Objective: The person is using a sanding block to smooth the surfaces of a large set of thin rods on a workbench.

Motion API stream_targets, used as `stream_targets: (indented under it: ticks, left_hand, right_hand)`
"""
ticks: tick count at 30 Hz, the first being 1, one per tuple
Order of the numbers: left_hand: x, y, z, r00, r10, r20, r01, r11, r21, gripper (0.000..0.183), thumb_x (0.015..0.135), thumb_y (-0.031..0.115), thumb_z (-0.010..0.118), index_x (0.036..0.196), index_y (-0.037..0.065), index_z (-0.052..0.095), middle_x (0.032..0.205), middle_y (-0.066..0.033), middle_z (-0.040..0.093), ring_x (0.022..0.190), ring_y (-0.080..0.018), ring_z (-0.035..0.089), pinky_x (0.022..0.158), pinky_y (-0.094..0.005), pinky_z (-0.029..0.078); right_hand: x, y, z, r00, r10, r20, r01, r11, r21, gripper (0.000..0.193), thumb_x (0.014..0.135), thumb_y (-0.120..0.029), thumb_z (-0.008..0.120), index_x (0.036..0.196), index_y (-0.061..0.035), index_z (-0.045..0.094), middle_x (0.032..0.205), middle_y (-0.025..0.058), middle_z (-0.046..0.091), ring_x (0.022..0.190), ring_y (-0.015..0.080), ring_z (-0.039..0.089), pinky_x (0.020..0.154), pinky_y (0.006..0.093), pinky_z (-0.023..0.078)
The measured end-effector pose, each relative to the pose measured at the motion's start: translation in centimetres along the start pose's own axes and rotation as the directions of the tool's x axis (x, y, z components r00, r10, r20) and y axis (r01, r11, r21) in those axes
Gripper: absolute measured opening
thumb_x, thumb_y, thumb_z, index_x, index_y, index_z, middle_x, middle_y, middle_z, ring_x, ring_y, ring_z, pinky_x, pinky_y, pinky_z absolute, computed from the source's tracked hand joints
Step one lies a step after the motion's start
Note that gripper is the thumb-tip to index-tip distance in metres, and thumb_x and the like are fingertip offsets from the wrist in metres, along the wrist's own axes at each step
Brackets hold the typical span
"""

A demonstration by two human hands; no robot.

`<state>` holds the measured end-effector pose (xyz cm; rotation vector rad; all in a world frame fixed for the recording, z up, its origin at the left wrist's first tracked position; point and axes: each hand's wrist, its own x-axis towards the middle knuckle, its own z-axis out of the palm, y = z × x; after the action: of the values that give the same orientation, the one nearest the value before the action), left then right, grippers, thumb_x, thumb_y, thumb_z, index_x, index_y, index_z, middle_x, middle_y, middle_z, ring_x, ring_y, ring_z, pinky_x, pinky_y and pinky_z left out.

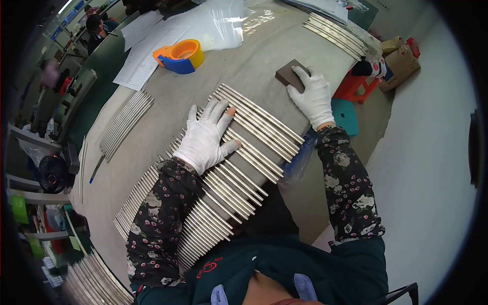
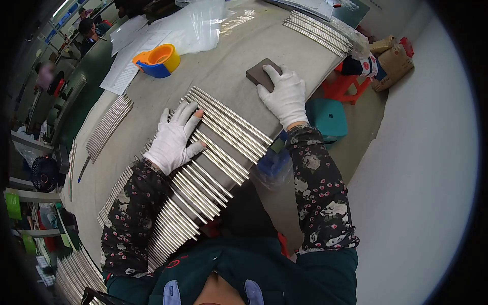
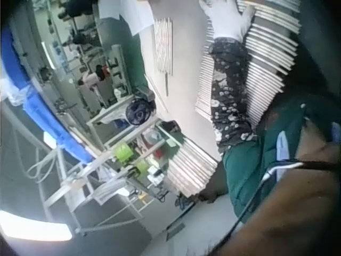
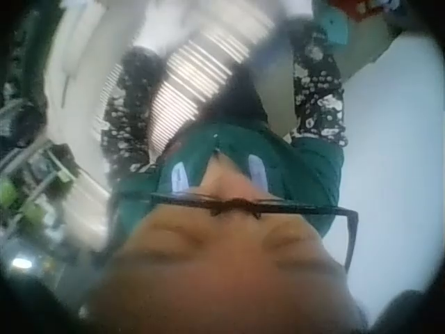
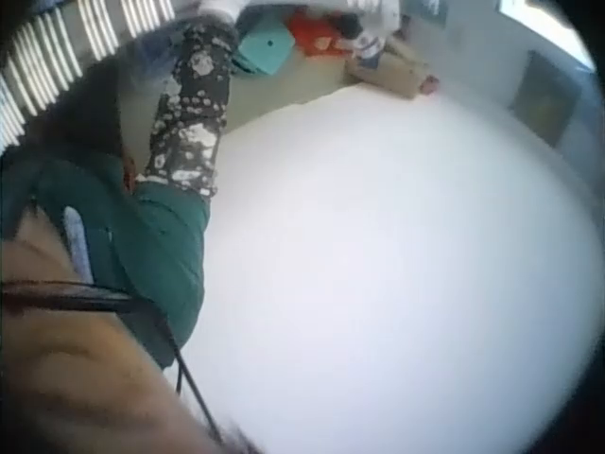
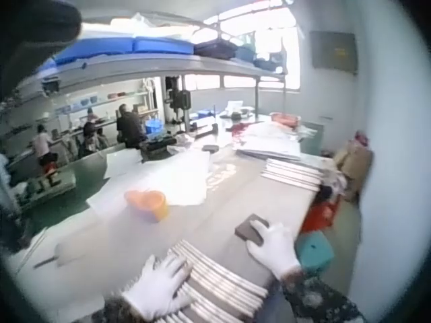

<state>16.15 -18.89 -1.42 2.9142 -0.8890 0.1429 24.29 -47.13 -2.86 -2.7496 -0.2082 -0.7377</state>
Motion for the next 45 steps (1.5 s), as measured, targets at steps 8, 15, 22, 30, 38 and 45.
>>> stream_targets:
  ticks: [8, 15, 22, 30, 38, 45]
  left_hand:
    - [1.2, 0.3, 0.0, 1.000, -0.002, -0.009, 0.002, 1.000, 0.007, 0.082, 0.086, 0.068, 0.038, 0.140, 0.007, 0.035, 0.145, -0.0168, 0.032, 0.135, -0.0376, 0.029, 0.105, -0.0630, 0.021]
    - [1.8, 0.9, -0.3, 0.999, -0.038, 0.009, 0.038, 0.999, -0.014, 0.076, 0.083, 0.057, 0.051, 0.139, 0.006, 0.038, 0.146, -0.0139, 0.033, 0.138, -0.0315, 0.026, 0.108, -0.0611, 0.019]
    - [1.9, 0.7, -0.2, 1.000, -0.028, 0.000, 0.028, 1.000, -0.003, 0.076, 0.084, 0.057, 0.051, 0.139, 0.006, 0.038, 0.146, -0.0143, 0.033, 0.137, -0.0325, 0.026, 0.108, -0.0614, 0.019]
    - [2.1, 1.0, -0.5, 0.993, 0.049, -0.111, -0.053, 0.998, -0.026, 0.076, 0.086, 0.057, 0.049, 0.140, 0.006, 0.036, 0.146, -0.0165, 0.031, 0.137, -0.0353, 0.026, 0.109, -0.0607, 0.017]
    - [3.5, 3.3, -0.1, 0.992, 0.125, 0.027, -0.124, 0.991, -0.042, 0.072, 0.087, 0.056, 0.046, 0.140, 0.008, 0.036, 0.146, -0.0190, 0.032, 0.137, -0.0365, 0.026, 0.110, -0.0583, 0.017]
    - [3.4, 3.3, -0.1, 0.991, 0.133, 0.001, -0.132, 0.990, -0.043, 0.073, 0.088, 0.057, 0.044, 0.139, 0.007, 0.036, 0.145, -0.0193, 0.033, 0.137, -0.0364, 0.027, 0.109, -0.0577, 0.018]
  right_hand:
    - [0.0, 0.0, -0.1, 1.000, -0.012, -0.026, 0.012, 1.000, -0.016, 0.048, 0.072, -0.037, 0.068, 0.116, -0.0185, 0.064, 0.112, 0.0160, 0.060, 0.103, 0.0311, 0.057, 0.085, 0.0420, 0.046]
    - [-0.2, -0.2, -0.1, 1.000, -0.001, -0.018, 0.001, 1.000, -0.014, 0.048, 0.072, -0.037, 0.068, 0.116, -0.0188, 0.064, 0.111, 0.0153, 0.060, 0.103, 0.0307, 0.057, 0.084, 0.0419, 0.046]
    - [0.0, -0.2, -0.2, 1.000, -0.001, -0.002, 0.001, 1.000, 0.000, 0.048, 0.073, -0.037, 0.067, 0.117, -0.0192, 0.064, 0.111, 0.0141, 0.060, 0.102, 0.0302, 0.057, 0.084, 0.0422, 0.046]
    - [0.0, -0.3, -0.2, 1.000, 0.003, 0.009, -0.003, 1.000, -0.006, 0.048, 0.073, -0.037, 0.067, 0.118, -0.0194, 0.063, 0.112, 0.0135, 0.059, 0.103, 0.0298, 0.057, 0.084, 0.0421, 0.046]
    - [-0.1, -0.7, -0.2, 1.000, 0.022, 0.009, -0.022, 1.000, 0.003, 0.048, 0.073, -0.037, 0.067, 0.118, -0.0197, 0.063, 0.113, 0.0144, 0.059, 0.104, 0.0300, 0.056, 0.085, 0.0421, 0.045]
    - [-0.1, -0.2, -0.2, 1.000, -0.004, -0.030, 0.003, 1.000, -0.025, 0.048, 0.073, -0.038, 0.067, 0.117, -0.0194, 0.064, 0.112, 0.0146, 0.059, 0.103, 0.0312, 0.057, 0.084, 0.0420, 0.046]
